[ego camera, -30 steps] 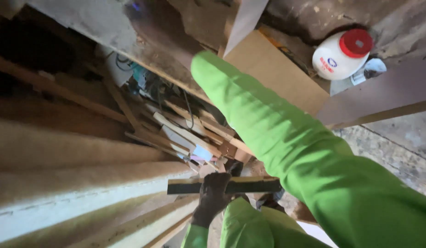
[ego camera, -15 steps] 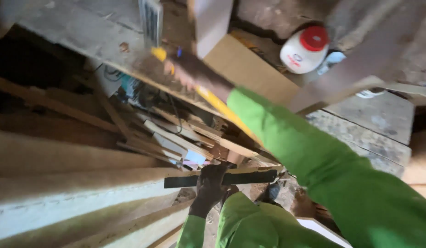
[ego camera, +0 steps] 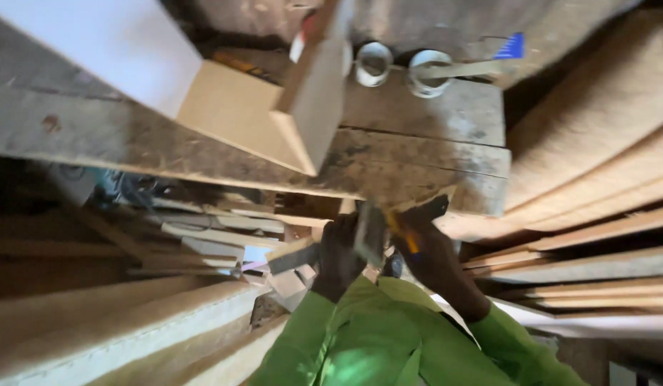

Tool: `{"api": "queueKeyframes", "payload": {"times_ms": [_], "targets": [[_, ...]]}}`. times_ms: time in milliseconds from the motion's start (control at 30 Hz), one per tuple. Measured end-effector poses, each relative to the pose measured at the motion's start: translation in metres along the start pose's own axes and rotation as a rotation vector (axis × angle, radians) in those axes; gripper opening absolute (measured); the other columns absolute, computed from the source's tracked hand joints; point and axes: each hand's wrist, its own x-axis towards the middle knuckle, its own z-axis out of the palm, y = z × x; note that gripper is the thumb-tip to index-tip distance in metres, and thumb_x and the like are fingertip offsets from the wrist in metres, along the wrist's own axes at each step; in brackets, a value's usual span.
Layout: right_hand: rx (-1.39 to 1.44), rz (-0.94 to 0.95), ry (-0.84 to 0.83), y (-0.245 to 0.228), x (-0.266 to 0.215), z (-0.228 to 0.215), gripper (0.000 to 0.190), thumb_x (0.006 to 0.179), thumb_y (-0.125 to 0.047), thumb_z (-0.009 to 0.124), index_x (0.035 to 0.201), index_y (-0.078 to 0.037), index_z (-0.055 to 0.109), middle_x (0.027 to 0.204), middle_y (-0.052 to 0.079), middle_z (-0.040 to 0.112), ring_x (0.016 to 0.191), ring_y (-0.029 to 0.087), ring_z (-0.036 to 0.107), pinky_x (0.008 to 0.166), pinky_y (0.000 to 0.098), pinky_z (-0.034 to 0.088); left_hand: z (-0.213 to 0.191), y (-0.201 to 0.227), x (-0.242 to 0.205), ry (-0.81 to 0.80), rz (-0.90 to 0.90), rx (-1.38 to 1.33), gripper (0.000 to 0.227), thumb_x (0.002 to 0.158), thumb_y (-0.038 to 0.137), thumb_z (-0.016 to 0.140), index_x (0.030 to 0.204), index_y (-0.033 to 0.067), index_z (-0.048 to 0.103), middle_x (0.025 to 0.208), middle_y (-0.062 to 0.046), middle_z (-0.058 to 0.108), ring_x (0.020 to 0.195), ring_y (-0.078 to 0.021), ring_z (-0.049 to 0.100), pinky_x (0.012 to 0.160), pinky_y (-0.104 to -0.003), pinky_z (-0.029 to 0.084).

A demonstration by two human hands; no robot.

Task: The person measures and marks a piece of wood using a ruler and pencil, then uses a circular saw to cut the wood. They repeat this process of measuring, marking, and cutting on the same piece of wood.

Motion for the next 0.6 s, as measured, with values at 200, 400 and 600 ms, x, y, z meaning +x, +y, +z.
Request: {"api": "queueKeyframes", "payload": {"times_ms": [200,400,600], "targets": [[-0.404,0.268,0.512,0.133,0.015,-0.02,0.037,0.078,-0.04,0.064,0.108,-0.02,0.054,0.085,0.007,0.051,0.075,0.029,0.06,0.057,0.0452,0.053,0.064,0.014,0.085,-0.303,0.107,0.204,0.063,0.056,0.029,0.073,0.112,0.0121,0.051,0.098,-0.009,0.056,0.089,-0.0266,0.055,0.074,-0.039,0.043],[-0.325,0.548,0.575,0.19,0.018,-0.037,0.035,0.074,-0.048,0.068,0.098,-0.026,0.055,0.088,0.004,0.047,0.076,0.029,0.06,0.063,0.0494,0.05,0.033,0.024,0.117,-0.419,0.054,-0.136,0.051,0.062,0.04,0.07,0.101,0.0127,0.052,0.087,-0.008,0.056,0.083,-0.0295,0.057,0.073,-0.043,0.044],[-0.171,0.489,0.314,0.138,0.053,-0.028,0.054,0.076,-0.034,0.065,0.122,-0.014,0.045,0.101,0.016,0.046,0.088,0.039,0.057,0.072,0.0551,0.046,0.05,0.058,0.135,0.276,0.114,-0.193,0.059,0.078,0.047,0.059,0.115,0.0031,0.049,0.105,-0.018,0.051,0.097,-0.0343,0.052,0.083,-0.042,0.04]]}}
